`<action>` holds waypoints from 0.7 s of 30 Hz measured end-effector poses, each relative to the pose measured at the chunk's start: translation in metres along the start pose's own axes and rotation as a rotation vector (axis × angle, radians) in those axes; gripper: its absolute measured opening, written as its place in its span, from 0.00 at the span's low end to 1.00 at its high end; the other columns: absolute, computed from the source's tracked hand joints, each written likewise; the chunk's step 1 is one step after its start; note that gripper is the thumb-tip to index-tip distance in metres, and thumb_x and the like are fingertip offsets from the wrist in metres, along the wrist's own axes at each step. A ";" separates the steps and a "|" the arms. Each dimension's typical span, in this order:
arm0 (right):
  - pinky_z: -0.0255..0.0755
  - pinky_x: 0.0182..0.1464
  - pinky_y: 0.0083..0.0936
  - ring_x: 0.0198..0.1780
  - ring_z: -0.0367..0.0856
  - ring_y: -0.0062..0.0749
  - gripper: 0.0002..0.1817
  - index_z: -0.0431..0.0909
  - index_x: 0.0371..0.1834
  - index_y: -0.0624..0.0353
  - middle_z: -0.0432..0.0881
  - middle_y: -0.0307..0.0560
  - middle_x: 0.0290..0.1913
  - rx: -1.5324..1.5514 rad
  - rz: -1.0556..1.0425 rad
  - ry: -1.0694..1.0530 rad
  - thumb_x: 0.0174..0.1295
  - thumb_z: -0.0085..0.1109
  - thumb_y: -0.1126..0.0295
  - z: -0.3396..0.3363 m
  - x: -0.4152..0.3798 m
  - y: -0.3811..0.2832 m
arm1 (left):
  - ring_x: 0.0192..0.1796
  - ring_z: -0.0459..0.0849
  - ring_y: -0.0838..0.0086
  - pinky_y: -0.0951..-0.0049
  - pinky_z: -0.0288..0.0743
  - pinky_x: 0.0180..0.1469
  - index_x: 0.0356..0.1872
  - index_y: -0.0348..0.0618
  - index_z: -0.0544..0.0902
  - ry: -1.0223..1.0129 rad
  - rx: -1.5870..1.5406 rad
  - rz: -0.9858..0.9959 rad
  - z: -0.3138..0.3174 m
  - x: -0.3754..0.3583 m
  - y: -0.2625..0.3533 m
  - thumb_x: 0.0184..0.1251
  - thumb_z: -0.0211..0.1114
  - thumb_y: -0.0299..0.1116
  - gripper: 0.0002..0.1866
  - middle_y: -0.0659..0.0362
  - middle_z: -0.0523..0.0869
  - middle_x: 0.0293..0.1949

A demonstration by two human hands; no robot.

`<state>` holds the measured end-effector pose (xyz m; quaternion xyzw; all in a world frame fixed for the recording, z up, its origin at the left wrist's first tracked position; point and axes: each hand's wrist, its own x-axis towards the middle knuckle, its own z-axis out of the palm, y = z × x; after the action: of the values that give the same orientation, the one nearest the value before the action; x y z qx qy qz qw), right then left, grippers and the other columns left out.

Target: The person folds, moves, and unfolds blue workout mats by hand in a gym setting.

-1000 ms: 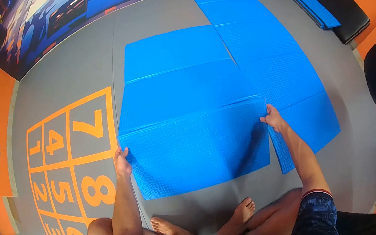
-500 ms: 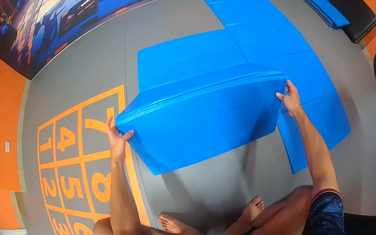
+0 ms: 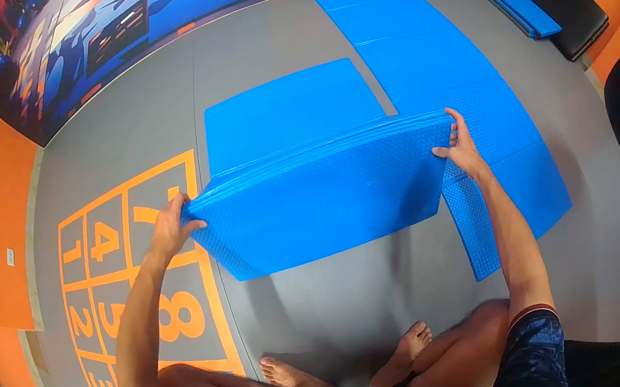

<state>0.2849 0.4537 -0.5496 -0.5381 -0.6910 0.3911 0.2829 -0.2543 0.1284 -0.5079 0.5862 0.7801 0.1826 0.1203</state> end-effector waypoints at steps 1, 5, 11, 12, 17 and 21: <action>0.70 0.63 0.38 0.61 0.70 0.41 0.55 0.58 0.76 0.44 0.68 0.49 0.61 -0.038 -0.071 0.023 0.41 0.81 0.76 0.001 0.002 0.002 | 0.49 0.84 0.51 0.56 0.80 0.51 0.49 0.41 0.78 0.015 0.052 0.033 -0.003 -0.004 0.004 0.48 0.80 0.38 0.28 0.45 0.85 0.45; 0.60 0.71 0.47 0.69 0.64 0.50 0.57 0.61 0.76 0.42 0.64 0.54 0.68 -0.310 -0.409 0.059 0.37 0.84 0.70 0.002 0.003 -0.018 | 0.46 0.85 0.52 0.53 0.78 0.54 0.50 0.41 0.77 0.100 0.151 0.111 0.003 -0.026 0.007 0.53 0.77 0.41 0.26 0.46 0.86 0.42; 0.40 0.79 0.58 0.73 0.61 0.53 0.51 0.63 0.75 0.41 0.67 0.50 0.70 -0.782 -0.718 -0.101 0.43 0.80 0.62 0.033 -0.017 -0.093 | 0.47 0.85 0.55 0.42 0.62 0.69 0.51 0.43 0.78 0.087 0.334 0.284 -0.007 -0.030 0.015 0.54 0.76 0.45 0.27 0.48 0.86 0.43; 0.40 0.79 0.57 0.72 0.62 0.53 0.49 0.63 0.75 0.41 0.69 0.50 0.69 -0.753 -0.683 -0.150 0.46 0.79 0.62 0.041 -0.015 -0.092 | 0.47 0.85 0.55 0.40 0.59 0.71 0.51 0.43 0.78 0.044 0.321 0.257 -0.009 -0.029 0.016 0.53 0.77 0.46 0.28 0.48 0.86 0.44; 0.60 0.67 0.51 0.65 0.71 0.46 0.31 0.73 0.64 0.47 0.76 0.48 0.58 -0.788 -0.664 -0.228 0.55 0.72 0.65 0.051 -0.014 -0.094 | 0.56 0.82 0.55 0.44 0.64 0.69 0.56 0.42 0.76 0.037 0.370 0.169 -0.015 -0.027 0.050 0.50 0.81 0.41 0.33 0.47 0.84 0.52; 0.65 0.60 0.45 0.59 0.75 0.46 0.25 0.76 0.56 0.52 0.79 0.48 0.54 -0.728 -0.833 -0.165 0.54 0.72 0.67 0.058 -0.012 -0.087 | 0.54 0.82 0.53 0.51 0.72 0.58 0.53 0.39 0.75 0.153 0.294 0.305 -0.004 -0.023 0.065 0.52 0.78 0.37 0.29 0.46 0.84 0.49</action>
<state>0.1958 0.4181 -0.5068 -0.2502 -0.9555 0.0233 0.1546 -0.1928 0.1217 -0.4773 0.6930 0.7076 0.1268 -0.0549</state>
